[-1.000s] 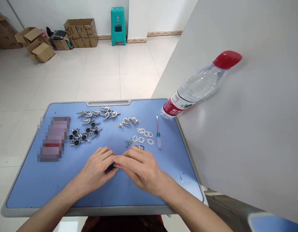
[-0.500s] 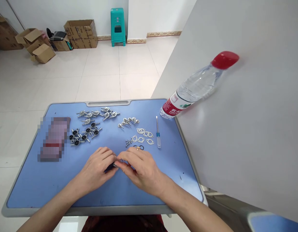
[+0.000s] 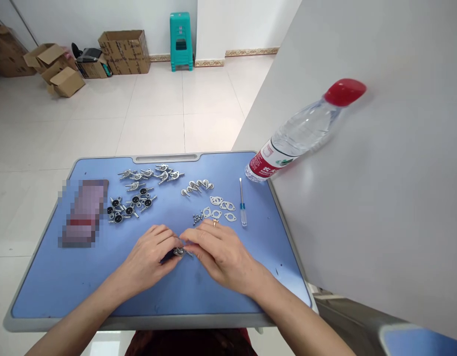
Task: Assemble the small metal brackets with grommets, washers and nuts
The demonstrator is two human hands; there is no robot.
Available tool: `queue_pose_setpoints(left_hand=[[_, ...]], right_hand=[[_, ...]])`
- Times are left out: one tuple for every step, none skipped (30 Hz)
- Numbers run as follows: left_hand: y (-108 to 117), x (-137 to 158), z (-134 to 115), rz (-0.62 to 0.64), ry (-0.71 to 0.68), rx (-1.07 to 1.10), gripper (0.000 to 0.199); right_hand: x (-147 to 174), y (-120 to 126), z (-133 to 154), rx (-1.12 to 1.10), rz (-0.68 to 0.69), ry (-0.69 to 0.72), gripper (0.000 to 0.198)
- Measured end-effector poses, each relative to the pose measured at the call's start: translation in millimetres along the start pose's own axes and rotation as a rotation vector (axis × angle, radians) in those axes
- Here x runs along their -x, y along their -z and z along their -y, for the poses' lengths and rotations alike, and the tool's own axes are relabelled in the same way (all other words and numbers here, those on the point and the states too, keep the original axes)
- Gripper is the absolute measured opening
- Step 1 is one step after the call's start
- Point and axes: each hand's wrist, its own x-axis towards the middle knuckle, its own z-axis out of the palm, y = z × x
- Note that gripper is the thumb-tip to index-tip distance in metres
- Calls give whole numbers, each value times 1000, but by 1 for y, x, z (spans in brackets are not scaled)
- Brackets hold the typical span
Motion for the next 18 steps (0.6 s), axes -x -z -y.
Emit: queue_pose_setpoints(left_hand=[[0, 0, 0, -3, 0, 3, 6], [0, 0, 0, -3, 1, 3, 6], [-1, 1, 1, -4, 2, 2, 6], [-1, 1, 0, -5, 3, -1, 6], [0, 1, 0, -6, 3, -7, 7], [0, 1, 0, -7, 3, -14, 9], [0, 1, 0, -6, 3, -21, 10], [1, 0, 0, -3, 1, -27, 10], [1, 0, 0, 0, -1, -30, 10], [1, 0, 0, 5, -3, -32, 9], [2, -1, 1, 8, -5, -32, 8], [2, -1, 1, 11, -5, -32, 7], [2, -1, 1, 14, -4, -31, 6], [2, -1, 1, 18, -2, -29, 6], [2, -1, 2, 22, 1, -27, 6], [2, 0, 2, 28, 4, -26, 6], [2, 0, 2, 31, 8, -25, 6], [2, 0, 3, 32, 11, -25, 6]], right_hand=[[0, -2, 1, 22, -18, -5, 13], [0, -4, 2, 42, -31, -10, 11], [0, -7, 3, 62, -47, -17, 11], [0, -9, 4, 82, -64, -28, 11], [1, -12, 4, 101, -82, -42, 11], [2, -14, 3, 115, -99, -56, 10], [3, -16, 2, 120, -111, -71, 10], [4, -17, 1, 117, -118, -87, 9], [4, -17, -1, 101, -117, -100, 7], [5, -16, -2, 75, -106, -108, 6], [4, -15, -4, 41, -90, -110, 6], [4, -13, -5, 3, -71, -105, 10], [3, -10, -6, -36, -51, -96, 16], [3, -8, -6, -72, -29, -90, 20], [2, -6, -6, -100, -11, -86, 24], [2, -4, -6, -124, 2, -84, 26], [1, -3, -5, -148, 10, -81, 27], [1, -2, -5, -172, 11, -77, 28]])
